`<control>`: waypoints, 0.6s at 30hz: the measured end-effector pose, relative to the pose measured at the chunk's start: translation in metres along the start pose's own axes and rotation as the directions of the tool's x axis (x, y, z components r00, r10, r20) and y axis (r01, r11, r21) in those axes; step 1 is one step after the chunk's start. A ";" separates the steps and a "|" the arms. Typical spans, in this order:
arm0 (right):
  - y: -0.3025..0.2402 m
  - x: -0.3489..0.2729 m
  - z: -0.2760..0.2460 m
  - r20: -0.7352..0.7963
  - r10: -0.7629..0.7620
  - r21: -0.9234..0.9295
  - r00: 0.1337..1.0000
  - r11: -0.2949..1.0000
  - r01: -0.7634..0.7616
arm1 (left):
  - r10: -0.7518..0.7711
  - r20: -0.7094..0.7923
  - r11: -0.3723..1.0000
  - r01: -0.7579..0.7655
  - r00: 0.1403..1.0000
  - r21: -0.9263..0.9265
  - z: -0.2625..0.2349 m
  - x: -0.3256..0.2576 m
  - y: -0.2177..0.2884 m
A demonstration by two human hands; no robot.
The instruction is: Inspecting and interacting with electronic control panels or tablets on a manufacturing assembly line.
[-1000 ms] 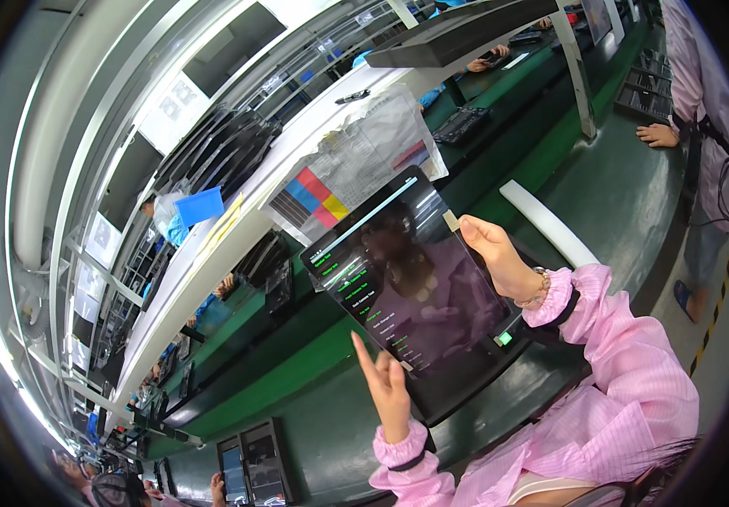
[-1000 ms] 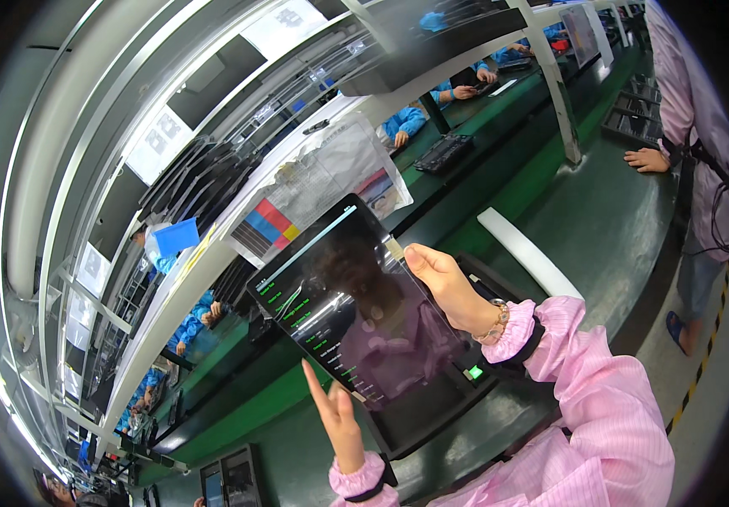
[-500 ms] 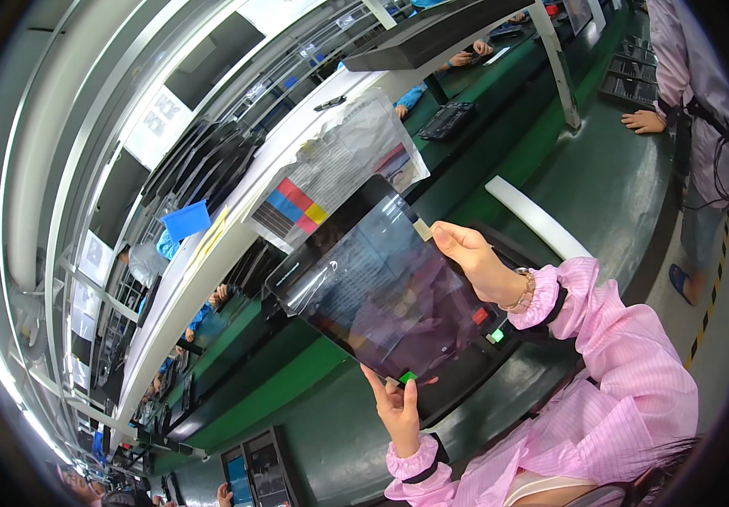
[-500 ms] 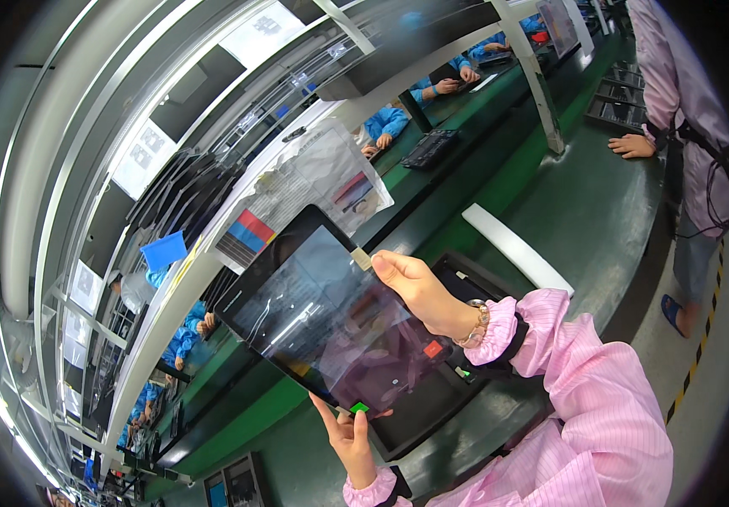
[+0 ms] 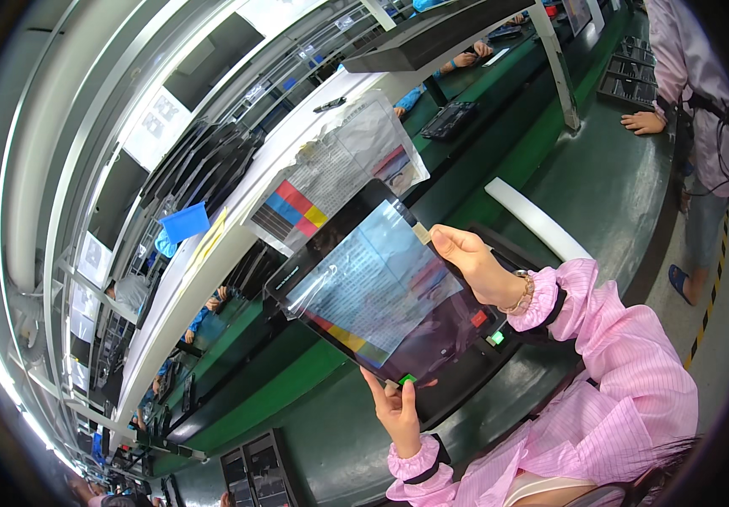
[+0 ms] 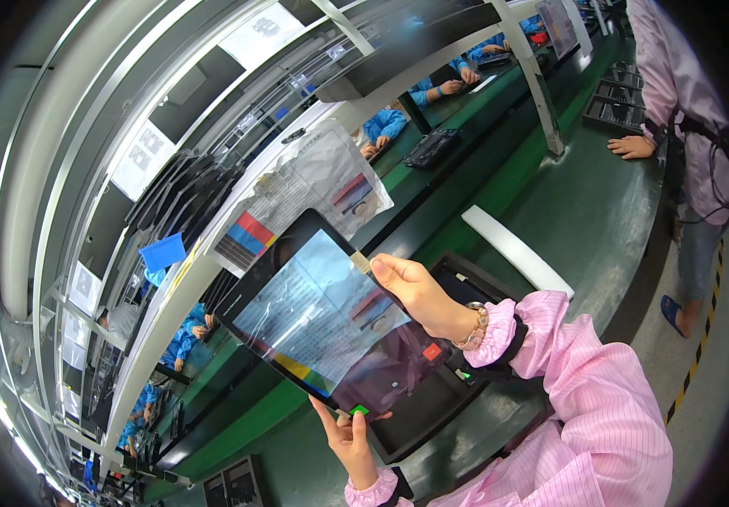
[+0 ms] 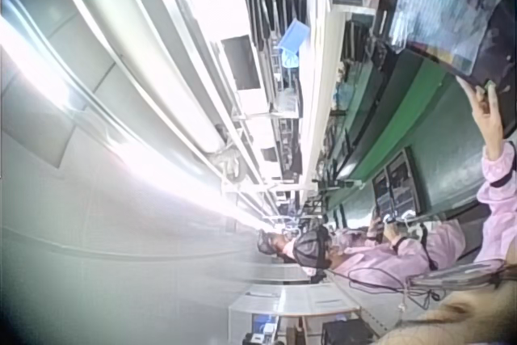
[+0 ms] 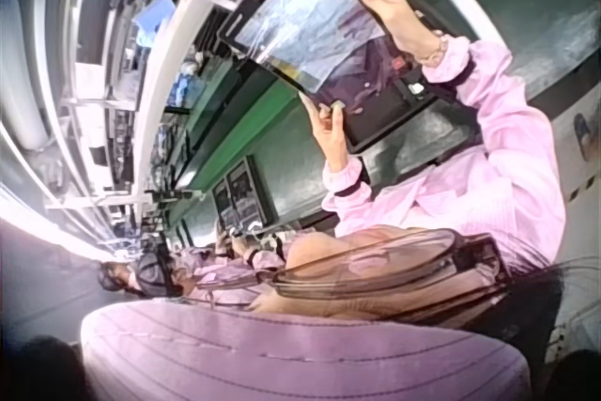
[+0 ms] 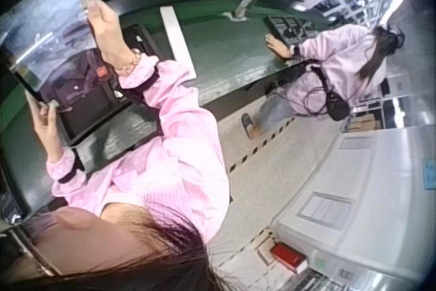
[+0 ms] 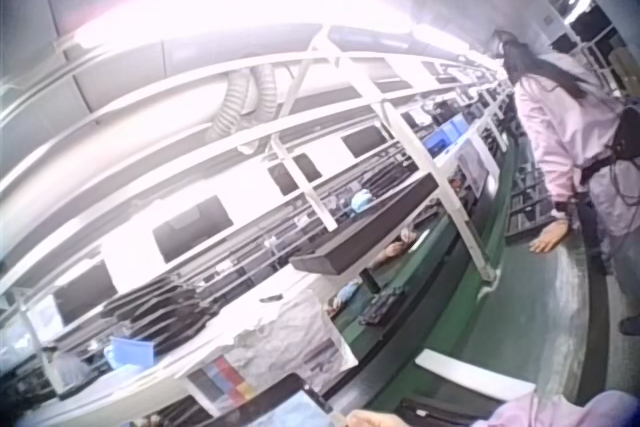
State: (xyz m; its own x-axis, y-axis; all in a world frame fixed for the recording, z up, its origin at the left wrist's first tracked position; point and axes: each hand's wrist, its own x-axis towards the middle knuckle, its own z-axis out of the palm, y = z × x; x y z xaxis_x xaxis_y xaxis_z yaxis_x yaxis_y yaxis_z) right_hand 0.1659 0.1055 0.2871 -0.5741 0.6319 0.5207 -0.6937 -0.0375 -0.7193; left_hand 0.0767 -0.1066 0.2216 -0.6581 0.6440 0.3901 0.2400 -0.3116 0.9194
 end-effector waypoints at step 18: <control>0.005 0.000 -0.003 0.017 0.015 0.027 1.000 1.000 -0.015 | -0.028 -0.045 0.999 0.027 0.999 -0.035 0.005 -0.002 0.008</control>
State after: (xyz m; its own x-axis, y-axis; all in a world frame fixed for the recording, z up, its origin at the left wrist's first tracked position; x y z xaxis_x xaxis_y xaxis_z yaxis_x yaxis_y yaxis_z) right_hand 0.1640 0.1076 0.2820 -0.5917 0.6181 0.5176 -0.6961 -0.0678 -0.7147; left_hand 0.0835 -0.1066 0.2284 -0.6963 0.6203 0.3610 0.1971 -0.3185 0.9272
